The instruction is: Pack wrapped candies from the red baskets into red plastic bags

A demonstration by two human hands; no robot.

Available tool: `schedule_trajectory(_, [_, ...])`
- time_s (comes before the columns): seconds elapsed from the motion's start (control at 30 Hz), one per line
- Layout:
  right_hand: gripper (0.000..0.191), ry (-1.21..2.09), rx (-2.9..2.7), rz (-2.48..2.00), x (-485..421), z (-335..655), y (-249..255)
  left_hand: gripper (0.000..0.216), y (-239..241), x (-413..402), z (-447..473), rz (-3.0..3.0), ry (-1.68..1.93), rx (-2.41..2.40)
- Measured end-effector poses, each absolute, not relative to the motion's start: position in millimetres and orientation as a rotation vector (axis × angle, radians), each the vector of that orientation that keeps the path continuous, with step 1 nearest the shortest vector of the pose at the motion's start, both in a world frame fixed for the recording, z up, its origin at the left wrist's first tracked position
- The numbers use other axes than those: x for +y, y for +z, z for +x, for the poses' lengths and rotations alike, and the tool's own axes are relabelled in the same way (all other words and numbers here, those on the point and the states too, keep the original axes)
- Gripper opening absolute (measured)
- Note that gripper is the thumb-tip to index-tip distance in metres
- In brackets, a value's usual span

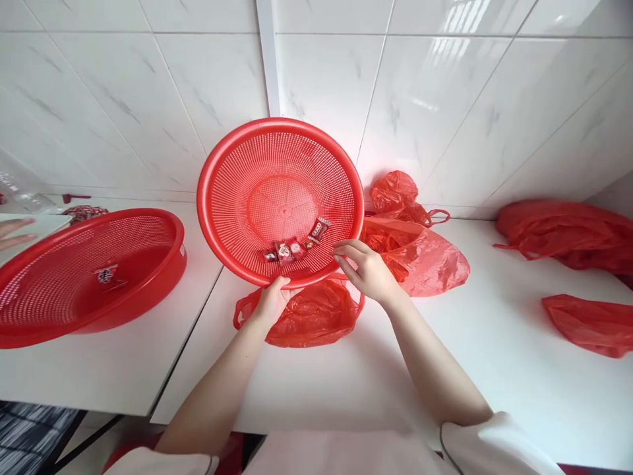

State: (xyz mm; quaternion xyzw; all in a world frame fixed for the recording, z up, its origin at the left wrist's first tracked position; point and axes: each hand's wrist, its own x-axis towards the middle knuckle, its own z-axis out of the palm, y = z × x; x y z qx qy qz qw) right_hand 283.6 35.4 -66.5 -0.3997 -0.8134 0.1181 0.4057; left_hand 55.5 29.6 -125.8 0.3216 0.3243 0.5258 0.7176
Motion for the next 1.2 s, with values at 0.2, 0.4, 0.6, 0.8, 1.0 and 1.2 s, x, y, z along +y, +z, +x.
schedule_trajectory(0.2, [0.031, 0.398, -2.229, -1.073, 35, 276, -76, 0.024, -130, 25, 64, 0.733, 1.086, 0.717])
schedule_trajectory(0.4, [0.073, 0.338, -2.381, -1.199, 36, 263, -96, 0.022, -129, 16, 71, 0.762, 0.93, 0.819])
schedule_trajectory(0.6, [0.09, 0.355, -2.446, -1.22, 37, 264, -108, 0.015, -145, 12, 77, 0.769, 0.923, 0.892])
schedule_trajectory(0.8, [0.061, 0.643, -2.369, -0.898, 35, 273, -91, 0.026, -139, 22, 70, 0.732, 1.034, 0.734])
schedule_trajectory(1.0, [0.034, 0.659, -2.21, -0.839, 34, 277, -81, 0.029, -130, 27, 65, 0.764, 1.169, 0.716])
schedule_trajectory(1.2, [0.037, 0.907, -2.137, -0.831, 26, 277, -71, 0.027, -128, 32, 58, 0.773, 1.152, 0.736])
